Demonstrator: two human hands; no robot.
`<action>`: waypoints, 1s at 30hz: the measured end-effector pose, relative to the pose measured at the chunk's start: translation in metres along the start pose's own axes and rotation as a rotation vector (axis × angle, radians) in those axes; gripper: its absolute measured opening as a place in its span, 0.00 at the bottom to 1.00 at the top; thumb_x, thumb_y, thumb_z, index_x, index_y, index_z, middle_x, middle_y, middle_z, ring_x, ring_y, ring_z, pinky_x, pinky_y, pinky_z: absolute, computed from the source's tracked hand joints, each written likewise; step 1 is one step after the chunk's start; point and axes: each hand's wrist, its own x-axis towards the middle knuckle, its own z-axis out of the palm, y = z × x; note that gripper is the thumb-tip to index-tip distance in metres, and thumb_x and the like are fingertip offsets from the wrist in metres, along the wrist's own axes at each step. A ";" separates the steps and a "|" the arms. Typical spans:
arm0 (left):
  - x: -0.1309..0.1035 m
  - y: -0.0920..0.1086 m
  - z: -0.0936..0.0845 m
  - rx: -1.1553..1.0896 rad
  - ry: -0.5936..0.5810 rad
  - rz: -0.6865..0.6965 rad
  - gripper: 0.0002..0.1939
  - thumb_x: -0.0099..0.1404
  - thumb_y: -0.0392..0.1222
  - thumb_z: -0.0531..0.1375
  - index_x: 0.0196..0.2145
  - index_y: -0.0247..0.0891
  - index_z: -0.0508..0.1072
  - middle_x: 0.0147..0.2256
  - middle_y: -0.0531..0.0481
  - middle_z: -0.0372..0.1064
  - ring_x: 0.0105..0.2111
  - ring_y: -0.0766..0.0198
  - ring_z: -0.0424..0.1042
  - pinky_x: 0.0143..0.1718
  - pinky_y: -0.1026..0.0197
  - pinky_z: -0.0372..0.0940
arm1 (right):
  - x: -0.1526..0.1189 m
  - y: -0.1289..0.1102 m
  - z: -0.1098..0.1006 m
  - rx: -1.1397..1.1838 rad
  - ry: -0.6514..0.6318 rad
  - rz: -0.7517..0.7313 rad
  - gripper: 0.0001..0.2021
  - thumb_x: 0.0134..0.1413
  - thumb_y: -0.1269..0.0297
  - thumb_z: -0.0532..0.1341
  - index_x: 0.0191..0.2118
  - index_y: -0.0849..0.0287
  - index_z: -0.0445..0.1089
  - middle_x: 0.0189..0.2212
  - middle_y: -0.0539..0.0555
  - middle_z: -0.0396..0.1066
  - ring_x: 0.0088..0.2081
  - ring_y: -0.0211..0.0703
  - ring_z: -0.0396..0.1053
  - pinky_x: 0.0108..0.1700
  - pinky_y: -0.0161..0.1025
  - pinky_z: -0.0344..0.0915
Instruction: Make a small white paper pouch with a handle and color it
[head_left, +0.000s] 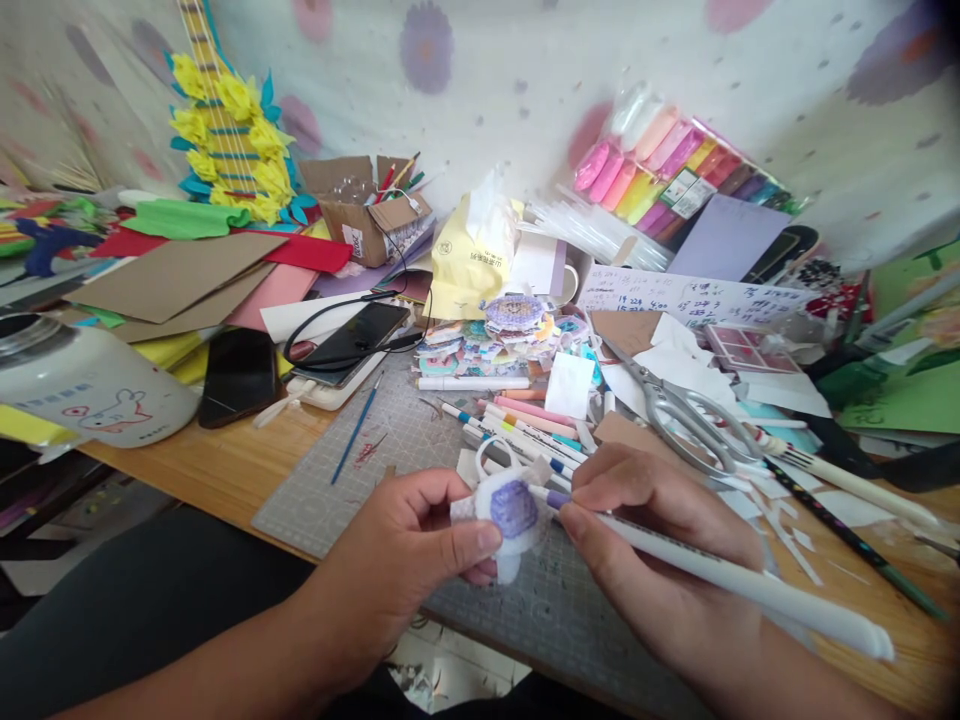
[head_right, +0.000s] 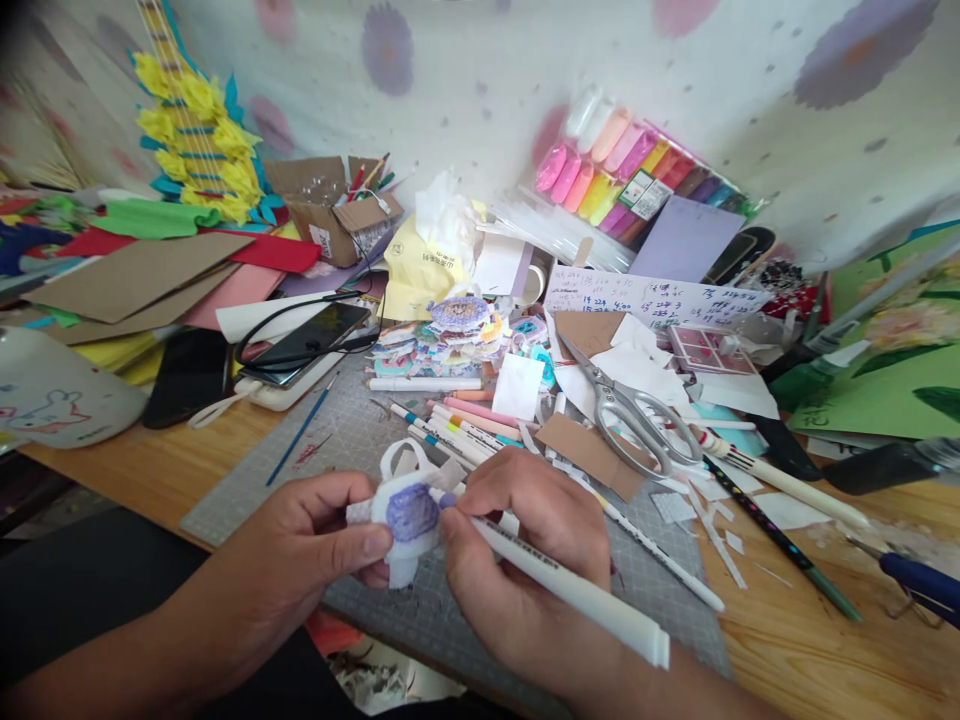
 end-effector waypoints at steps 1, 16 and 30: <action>0.000 0.000 0.000 -0.003 -0.001 0.002 0.07 0.51 0.38 0.67 0.22 0.35 0.72 0.20 0.55 0.71 0.23 0.68 0.69 0.27 0.68 0.63 | 0.000 0.000 -0.001 0.005 -0.005 0.005 0.08 0.46 0.78 0.60 0.27 0.58 0.66 0.21 0.48 0.65 0.22 0.36 0.63 0.24 0.35 0.59; -0.003 0.004 0.002 0.019 0.011 -0.019 0.08 0.50 0.39 0.66 0.22 0.34 0.71 0.19 0.55 0.69 0.22 0.68 0.69 0.27 0.67 0.63 | -0.002 0.001 0.001 0.043 -0.009 -0.011 0.09 0.46 0.80 0.61 0.30 0.57 0.67 0.24 0.49 0.67 0.24 0.38 0.66 0.25 0.36 0.62; -0.002 0.004 0.001 0.026 0.010 0.000 0.07 0.51 0.38 0.66 0.21 0.35 0.71 0.19 0.56 0.69 0.22 0.68 0.69 0.27 0.68 0.62 | 0.001 -0.002 -0.002 -0.040 -0.038 0.005 0.08 0.47 0.77 0.59 0.25 0.58 0.63 0.20 0.48 0.64 0.21 0.36 0.62 0.22 0.34 0.56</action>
